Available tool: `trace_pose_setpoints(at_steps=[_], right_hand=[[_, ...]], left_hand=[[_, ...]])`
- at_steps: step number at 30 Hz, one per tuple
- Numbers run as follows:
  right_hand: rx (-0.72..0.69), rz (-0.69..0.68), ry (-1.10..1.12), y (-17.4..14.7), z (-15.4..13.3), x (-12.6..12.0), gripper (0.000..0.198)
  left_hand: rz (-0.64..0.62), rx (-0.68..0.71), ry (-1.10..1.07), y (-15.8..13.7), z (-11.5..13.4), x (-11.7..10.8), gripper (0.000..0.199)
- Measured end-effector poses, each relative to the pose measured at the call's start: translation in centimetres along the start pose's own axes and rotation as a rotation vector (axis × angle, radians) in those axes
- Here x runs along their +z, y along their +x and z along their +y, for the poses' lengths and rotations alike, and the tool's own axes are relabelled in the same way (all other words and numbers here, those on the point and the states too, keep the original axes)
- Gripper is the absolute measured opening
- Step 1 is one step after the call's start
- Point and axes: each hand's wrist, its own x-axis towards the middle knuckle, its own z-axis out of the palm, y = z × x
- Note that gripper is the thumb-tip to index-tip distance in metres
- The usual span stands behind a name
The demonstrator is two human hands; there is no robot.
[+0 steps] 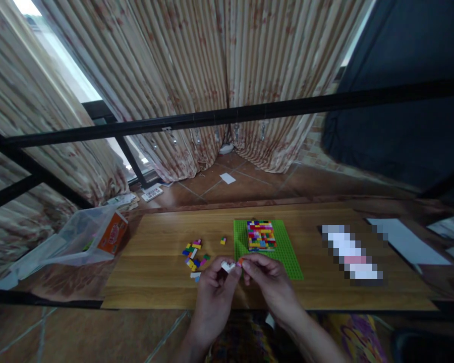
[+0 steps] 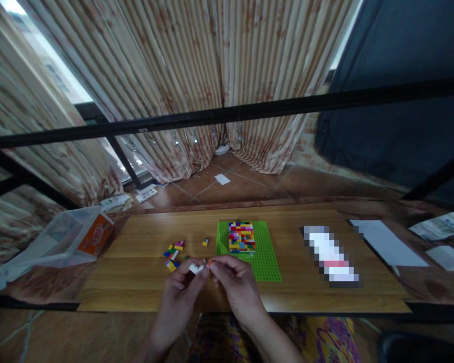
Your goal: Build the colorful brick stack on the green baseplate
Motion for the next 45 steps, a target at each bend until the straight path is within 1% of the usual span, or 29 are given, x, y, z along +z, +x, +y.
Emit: trace_pose_setpoints(at_steps=[5, 7, 8, 10, 12, 13, 16, 18, 20, 24, 27, 30, 34, 36, 40, 45], right_hand=[[0.154, 0.019, 0.212, -1.1, 1.1, -0.2, 0.029], [0.177, 0.041, 0.22, -1.1, 1.5, -1.0, 0.029], [0.156, 0.074, 0.19, -0.8, 1.6, -1.7, 0.028], [0.056, 0.181, 0.055, 0.5, 1.6, -3.5, 0.027], [-0.084, 0.288, -0.158, 2.4, 1.3, -5.8, 0.027], [-0.157, 0.309, -0.272, 3.5, 1.1, -6.9, 0.025], [-0.313, 0.289, -0.581, 6.5, 0.9, -9.6, 0.019], [-0.369, 0.27, -0.712, 7.9, 1.1, -10.4, 0.016], [-0.389, 0.253, -0.783, 8.7, 1.6, -10.7, 0.014], [-0.388, 0.254, -0.847, 9.3, 2.3, -10.6, 0.013], [-0.383, 0.241, -0.859, 9.6, 2.3, -10.4, 0.01], [-0.362, 0.198, -0.843, 9.9, 2.2, -10.3, 0.008], [-0.299, 0.228, -0.759, 10.4, 2.3, -10.1, 0.013], [-0.247, 0.252, -0.694, 10.6, 2.5, -10.0, 0.019], [-0.145, 0.249, -0.585, 10.7, 2.5, -9.7, 0.031], [-0.072, 0.247, -0.517, 10.6, 2.1, -9.3, 0.035]], left_hand=[[-0.113, -0.019, 0.028, -0.2, -0.6, -0.1, 0.016], [-0.127, -0.033, 0.069, -0.2, -1.1, -0.2, 0.019], [-0.117, -0.046, 0.089, -0.2, -1.5, -0.3, 0.021], [-0.085, -0.079, 0.11, -0.3, -2.6, -0.5, 0.026], [-0.058, -0.117, 0.123, -0.3, -3.7, -0.7, 0.031], [-0.053, -0.139, 0.128, -0.3, -4.3, -0.8, 0.033], [-0.039, -0.184, 0.133, -0.4, -5.9, -1.0, 0.038], [-0.033, -0.184, 0.13, -0.4, -6.5, -0.9, 0.04], [-0.015, -0.171, 0.126, -0.5, -6.9, -0.8, 0.04], [0.029, -0.185, 0.112, -0.6, -7.0, -0.8, 0.04], [0.035, -0.22, 0.103, -0.5, -7.2, -0.9, 0.04], [0.029, -0.243, 0.082, -0.4, -7.6, -0.9, 0.041], [0.024, -0.251, 0.06, -0.3, -7.9, -0.7, 0.041], [0.025, -0.257, 0.052, -0.2, -8.1, -0.7, 0.04], [0.015, -0.273, 0.027, -0.1, -8.6, -0.8, 0.039], [-0.026, -0.287, 0.0, 0.0, -9.5, -1.0, 0.036]])
